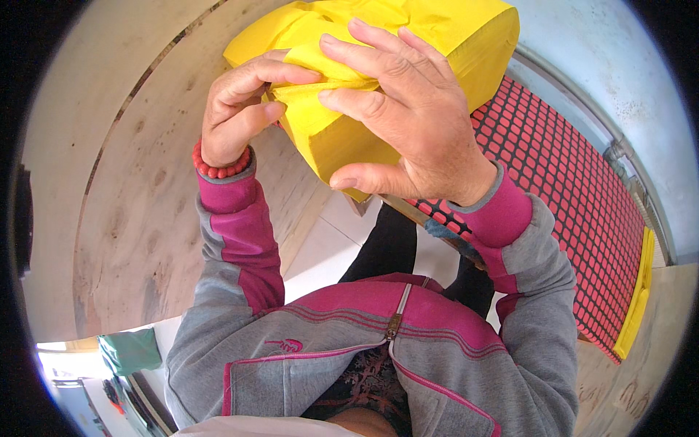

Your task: The person folds a yellow garment on a patterned table. They smooth the fabric, fold it in half, then fold the sides inward to create a compact rectangular bundle.

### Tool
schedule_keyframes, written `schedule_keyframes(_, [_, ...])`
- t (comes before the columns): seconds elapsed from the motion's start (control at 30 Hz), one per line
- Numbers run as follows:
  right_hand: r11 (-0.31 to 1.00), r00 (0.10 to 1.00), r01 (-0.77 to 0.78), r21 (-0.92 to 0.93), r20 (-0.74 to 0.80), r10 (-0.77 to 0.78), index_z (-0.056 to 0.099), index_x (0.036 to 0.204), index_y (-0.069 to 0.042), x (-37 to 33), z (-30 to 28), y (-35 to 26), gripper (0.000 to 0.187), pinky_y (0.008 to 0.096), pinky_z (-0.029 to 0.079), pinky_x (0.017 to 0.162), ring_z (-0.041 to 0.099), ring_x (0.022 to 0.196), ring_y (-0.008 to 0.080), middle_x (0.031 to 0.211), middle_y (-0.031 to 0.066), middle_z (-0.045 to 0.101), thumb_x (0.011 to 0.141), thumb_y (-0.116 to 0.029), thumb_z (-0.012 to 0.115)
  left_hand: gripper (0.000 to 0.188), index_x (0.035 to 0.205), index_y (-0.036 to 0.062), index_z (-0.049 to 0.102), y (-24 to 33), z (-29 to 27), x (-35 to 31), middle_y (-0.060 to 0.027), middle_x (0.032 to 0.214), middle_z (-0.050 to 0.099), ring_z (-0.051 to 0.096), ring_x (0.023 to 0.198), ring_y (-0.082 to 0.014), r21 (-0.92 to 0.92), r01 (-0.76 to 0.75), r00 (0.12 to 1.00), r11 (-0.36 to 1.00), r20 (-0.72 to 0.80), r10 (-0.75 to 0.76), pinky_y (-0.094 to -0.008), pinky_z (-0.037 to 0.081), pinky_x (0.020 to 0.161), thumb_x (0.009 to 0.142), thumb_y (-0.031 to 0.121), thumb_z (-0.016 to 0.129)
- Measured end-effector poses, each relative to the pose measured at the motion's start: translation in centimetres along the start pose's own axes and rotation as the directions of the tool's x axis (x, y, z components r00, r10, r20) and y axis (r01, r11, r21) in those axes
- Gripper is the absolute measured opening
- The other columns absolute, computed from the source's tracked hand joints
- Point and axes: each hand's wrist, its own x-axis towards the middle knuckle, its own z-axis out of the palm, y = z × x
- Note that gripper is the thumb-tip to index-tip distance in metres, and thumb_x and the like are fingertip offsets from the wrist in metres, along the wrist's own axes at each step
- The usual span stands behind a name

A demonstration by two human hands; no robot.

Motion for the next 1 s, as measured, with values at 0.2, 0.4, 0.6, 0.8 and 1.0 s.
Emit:
schedule_keyframes(0.2, [1.000,1.000,-0.009,-0.009,-0.009,0.009,0.065,0.125,-0.013,0.0,0.0,0.0,0.071,0.0542,0.035,0.113,0.050,0.137,0.0427,0.142,0.0190,0.059,0.091,-0.074,0.053,0.043,0.119,-0.0047,0.068,0.1,0.3,-0.1,-0.0141,0.121,0.068,0.060,0.120,-0.0248,-0.081,0.019,1.000,0.997,-0.008,-0.019,-0.0358,0.044,0.106,0.080,-0.004,0.049])
schedule_keyframes(0.4, [1.000,1.000,-0.001,0.019,-0.020,0.002,0.064,0.127,-0.010,-0.1,-0.1,0.1,0.071,0.0532,0.035,0.114,0.051,0.136,0.0429,0.142,0.0209,0.058,0.090,-0.071,0.058,0.044,0.119,-0.0050,0.067,0.1,0.2,-0.1,-0.0140,0.122,0.068,0.060,0.122,-0.0237,-0.086,0.031,0.999,0.996,-0.018,-0.032,-0.0351,0.043,0.106,0.081,-0.008,0.047])
schedule_keyframes(0.6, [0.990,0.987,0.069,0.120,-0.154,-0.050,0.064,0.122,-0.009,-0.1,-0.5,0.4,0.067,0.0528,0.036,0.113,0.052,0.134,0.0439,0.142,0.0228,0.058,0.091,-0.068,0.059,0.022,0.114,-0.0045,0.069,0.0,1.4,0.0,-0.0105,0.115,0.070,0.065,0.109,-0.0183,-0.101,-0.025,0.992,0.995,-0.125,0.012,-0.0304,0.049,0.096,0.093,-0.002,0.061])
schedule_keyframes(0.8, [0.999,0.999,0.053,-0.003,-0.008,-0.053,0.064,0.119,-0.011,-0.3,-1.1,-0.5,0.065,0.0559,0.037,0.110,0.052,0.134,0.0436,0.142,0.0214,0.058,0.090,-0.069,0.059,0.014,0.108,-0.0035,0.069,0.5,2.4,0.0,-0.0051,0.104,0.069,0.063,0.096,-0.0104,-0.128,0.050,0.964,0.990,-0.255,-0.082,-0.0247,0.050,0.086,0.098,0.005,0.066])
schedule_keyframes(1.0, [1.000,1.000,-0.021,-0.003,0.002,0.021,0.066,0.117,-0.013,-0.1,-0.5,-0.8,0.064,0.0557,0.036,0.112,0.051,0.136,0.0433,0.142,0.0211,0.058,0.088,-0.069,0.061,0.018,0.108,-0.0043,0.068,0.2,2.0,-0.1,-0.0047,0.103,0.069,0.062,0.094,-0.0104,-0.077,0.056,0.968,0.995,-0.242,-0.073,-0.0244,0.049,0.084,0.100,0.010,0.063])
